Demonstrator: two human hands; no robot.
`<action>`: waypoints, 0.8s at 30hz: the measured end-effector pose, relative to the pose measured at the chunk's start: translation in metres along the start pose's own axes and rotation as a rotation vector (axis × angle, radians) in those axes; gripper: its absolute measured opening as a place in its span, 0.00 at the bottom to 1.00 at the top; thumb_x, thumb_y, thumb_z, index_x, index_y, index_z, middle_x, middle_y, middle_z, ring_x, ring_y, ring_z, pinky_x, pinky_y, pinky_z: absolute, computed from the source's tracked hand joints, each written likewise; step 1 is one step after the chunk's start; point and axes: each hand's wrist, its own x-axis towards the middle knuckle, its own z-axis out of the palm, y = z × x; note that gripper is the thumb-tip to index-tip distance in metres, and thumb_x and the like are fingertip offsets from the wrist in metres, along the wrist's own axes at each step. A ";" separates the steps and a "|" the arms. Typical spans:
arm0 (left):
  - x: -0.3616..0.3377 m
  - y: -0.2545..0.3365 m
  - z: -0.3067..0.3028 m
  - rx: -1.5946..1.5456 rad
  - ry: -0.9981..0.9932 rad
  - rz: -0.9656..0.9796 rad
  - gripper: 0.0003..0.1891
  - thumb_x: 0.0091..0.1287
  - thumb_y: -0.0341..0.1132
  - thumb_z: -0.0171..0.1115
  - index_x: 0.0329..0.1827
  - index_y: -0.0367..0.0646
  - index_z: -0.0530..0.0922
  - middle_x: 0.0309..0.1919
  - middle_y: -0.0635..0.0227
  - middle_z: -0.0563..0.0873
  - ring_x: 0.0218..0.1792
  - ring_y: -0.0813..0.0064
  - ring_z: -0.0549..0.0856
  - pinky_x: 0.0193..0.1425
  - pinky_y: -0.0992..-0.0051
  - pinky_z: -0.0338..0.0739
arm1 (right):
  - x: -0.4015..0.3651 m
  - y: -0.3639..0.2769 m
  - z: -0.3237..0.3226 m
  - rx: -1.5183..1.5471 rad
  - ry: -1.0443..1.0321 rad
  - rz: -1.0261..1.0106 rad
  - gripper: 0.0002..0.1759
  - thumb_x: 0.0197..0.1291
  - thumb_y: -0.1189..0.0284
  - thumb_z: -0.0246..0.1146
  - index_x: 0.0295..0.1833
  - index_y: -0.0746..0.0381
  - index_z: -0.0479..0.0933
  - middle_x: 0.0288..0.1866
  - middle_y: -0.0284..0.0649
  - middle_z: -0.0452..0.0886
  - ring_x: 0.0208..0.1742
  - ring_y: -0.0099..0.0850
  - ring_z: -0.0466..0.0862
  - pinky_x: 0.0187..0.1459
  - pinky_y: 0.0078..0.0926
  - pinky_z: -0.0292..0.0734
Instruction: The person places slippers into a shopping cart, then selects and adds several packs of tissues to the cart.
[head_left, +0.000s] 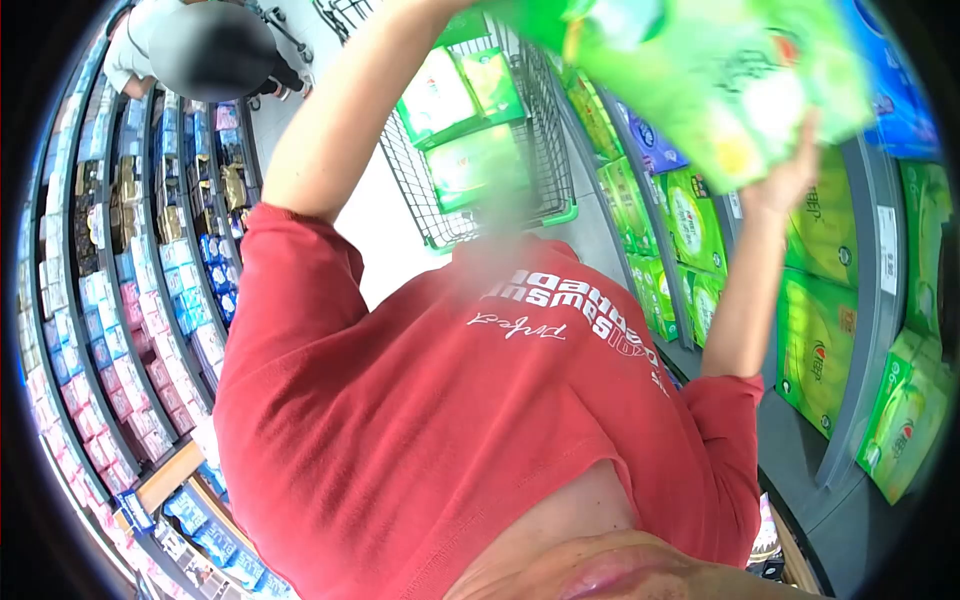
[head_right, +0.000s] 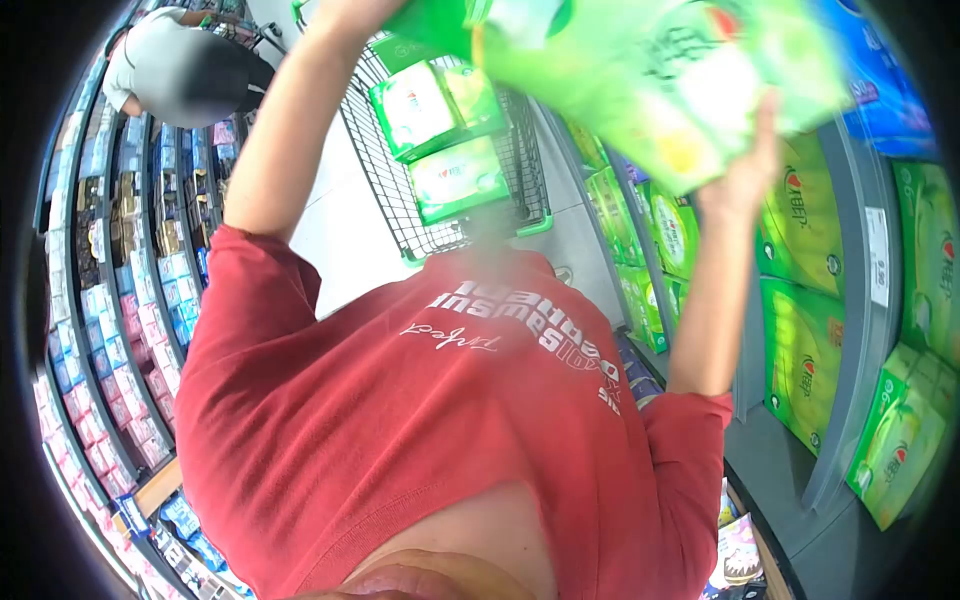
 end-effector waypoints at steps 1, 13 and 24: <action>-0.009 -0.034 -0.021 -0.019 -0.016 -0.065 0.36 0.55 0.34 0.71 0.67 0.39 0.66 0.54 0.60 0.79 0.54 0.72 0.78 0.59 0.75 0.72 | 0.007 0.041 -0.003 0.073 -0.096 0.160 0.30 0.67 0.55 0.53 0.66 0.65 0.63 0.61 0.44 0.73 0.59 0.39 0.76 0.61 0.42 0.71; -0.273 -0.237 -0.099 -0.283 0.383 -1.191 0.29 0.58 0.39 0.68 0.60 0.34 0.71 0.46 0.57 0.83 0.40 0.71 0.85 0.44 0.75 0.81 | -0.098 0.288 -0.019 0.023 -0.267 1.161 0.29 0.59 0.57 0.64 0.58 0.68 0.71 0.51 0.43 0.80 0.46 0.32 0.83 0.47 0.29 0.79; -0.315 -0.270 -0.096 -0.513 0.504 -1.138 0.26 0.64 0.38 0.62 0.63 0.36 0.68 0.48 0.58 0.81 0.44 0.71 0.83 0.45 0.72 0.81 | -0.080 0.324 -0.008 -0.057 -0.375 1.258 0.29 0.60 0.57 0.63 0.58 0.69 0.71 0.51 0.45 0.80 0.46 0.32 0.83 0.47 0.30 0.79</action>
